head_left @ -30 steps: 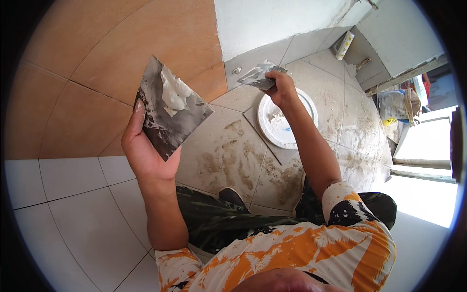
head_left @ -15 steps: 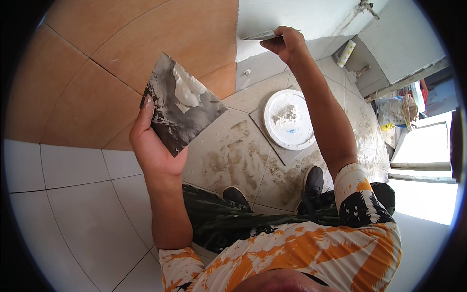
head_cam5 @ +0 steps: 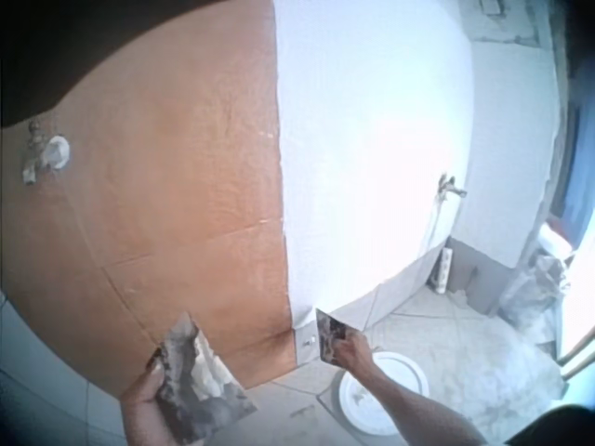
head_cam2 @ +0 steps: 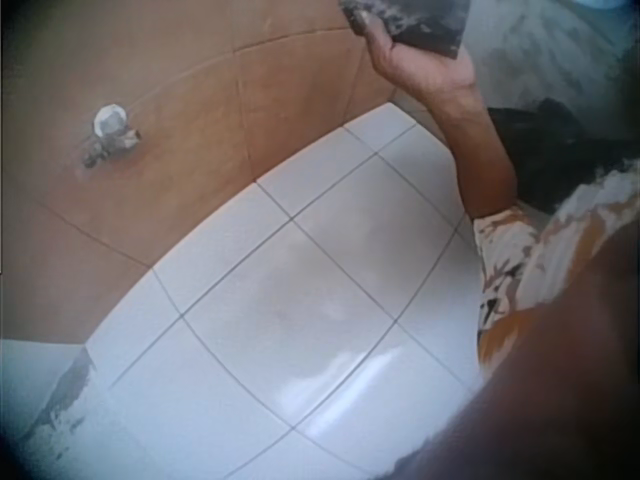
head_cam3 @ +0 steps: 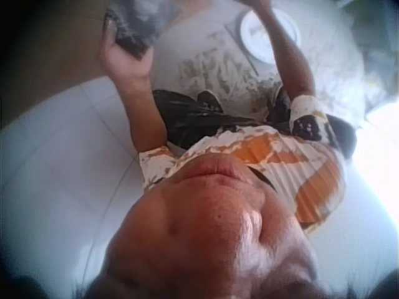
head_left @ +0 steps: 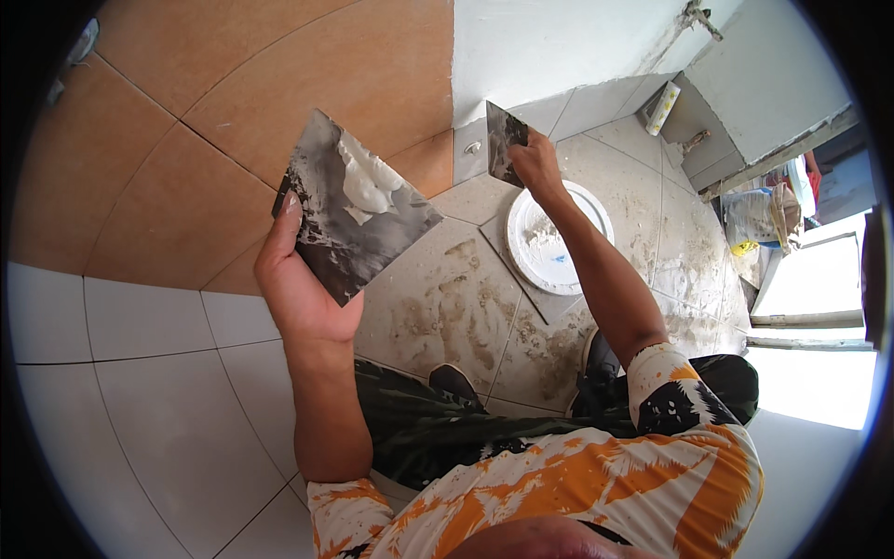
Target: The person applies white plaster to a wall using a trowel and a smaller scraper. They repeatedly scoop plaster from a bucket lid and spread it onto the wall surface, smoothing it with the tools.
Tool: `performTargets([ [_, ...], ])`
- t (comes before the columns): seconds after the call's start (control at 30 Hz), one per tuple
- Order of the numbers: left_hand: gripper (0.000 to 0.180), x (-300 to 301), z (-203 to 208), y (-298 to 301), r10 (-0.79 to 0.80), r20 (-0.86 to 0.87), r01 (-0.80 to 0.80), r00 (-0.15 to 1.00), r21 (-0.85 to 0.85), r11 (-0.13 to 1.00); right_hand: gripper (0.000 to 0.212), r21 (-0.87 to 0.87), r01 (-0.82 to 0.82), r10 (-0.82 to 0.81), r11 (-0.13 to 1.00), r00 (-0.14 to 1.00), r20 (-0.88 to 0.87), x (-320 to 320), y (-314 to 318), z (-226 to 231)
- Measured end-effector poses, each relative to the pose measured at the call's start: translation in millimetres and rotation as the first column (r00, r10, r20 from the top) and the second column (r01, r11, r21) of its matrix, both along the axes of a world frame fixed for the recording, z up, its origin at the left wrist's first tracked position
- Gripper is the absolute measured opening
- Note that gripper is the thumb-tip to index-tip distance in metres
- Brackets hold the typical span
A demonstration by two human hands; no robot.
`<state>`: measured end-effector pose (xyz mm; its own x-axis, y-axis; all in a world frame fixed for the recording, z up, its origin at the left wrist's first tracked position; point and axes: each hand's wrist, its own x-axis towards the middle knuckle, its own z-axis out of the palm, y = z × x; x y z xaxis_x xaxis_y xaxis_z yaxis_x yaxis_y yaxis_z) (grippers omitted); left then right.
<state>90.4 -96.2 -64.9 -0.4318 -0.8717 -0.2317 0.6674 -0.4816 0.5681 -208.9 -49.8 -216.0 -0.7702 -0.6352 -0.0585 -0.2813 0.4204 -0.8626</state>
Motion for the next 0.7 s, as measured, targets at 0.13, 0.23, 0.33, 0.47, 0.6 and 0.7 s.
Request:
performTargets([
  [0.13,0.031,-3.2,1.6,1.6,-0.011,-0.004,0.011,1.0,-0.001,1.0,0.035,-0.008,0.002,-0.002,1.0,0.999,-0.052,-5.9,-5.6,-13.2],
  [0.23,0.032,-3.5,1.0,1.3,-0.013,-0.02,0.013,1.0,0.0,1.0,0.036,-0.01,0.01,-0.011,1.0,0.995,-0.1,-7.0,-6.5,-17.2],
  [0.33,0.032,-3.8,0.9,1.4,-0.01,-0.025,0.011,1.0,0.011,1.0,0.037,0.016,0.014,-0.012,1.0,0.989,-0.147,-3.9,-5.5,-16.1],
  [0.47,0.033,-3.8,0.2,1.4,-0.021,-0.021,0.021,1.0,0.013,1.0,0.036,0.002,0.008,-0.008,1.0,0.987,-0.159,-0.1,-4.4,-9.4],
  [0.6,0.033,-3.5,-2.5,-0.5,-0.026,-0.028,0.026,0.999,0.005,1.0,0.034,-0.008,0.005,-0.006,1.0,0.977,-0.214,8.2,-3.5,-5.6],
  [0.7,0.032,-3.9,-1.4,-0.3,-0.014,-0.007,0.014,1.0,0.015,1.0,0.034,-0.015,-0.006,0.002,1.0,0.956,-0.294,15.0,-4.0,-5.6],
])
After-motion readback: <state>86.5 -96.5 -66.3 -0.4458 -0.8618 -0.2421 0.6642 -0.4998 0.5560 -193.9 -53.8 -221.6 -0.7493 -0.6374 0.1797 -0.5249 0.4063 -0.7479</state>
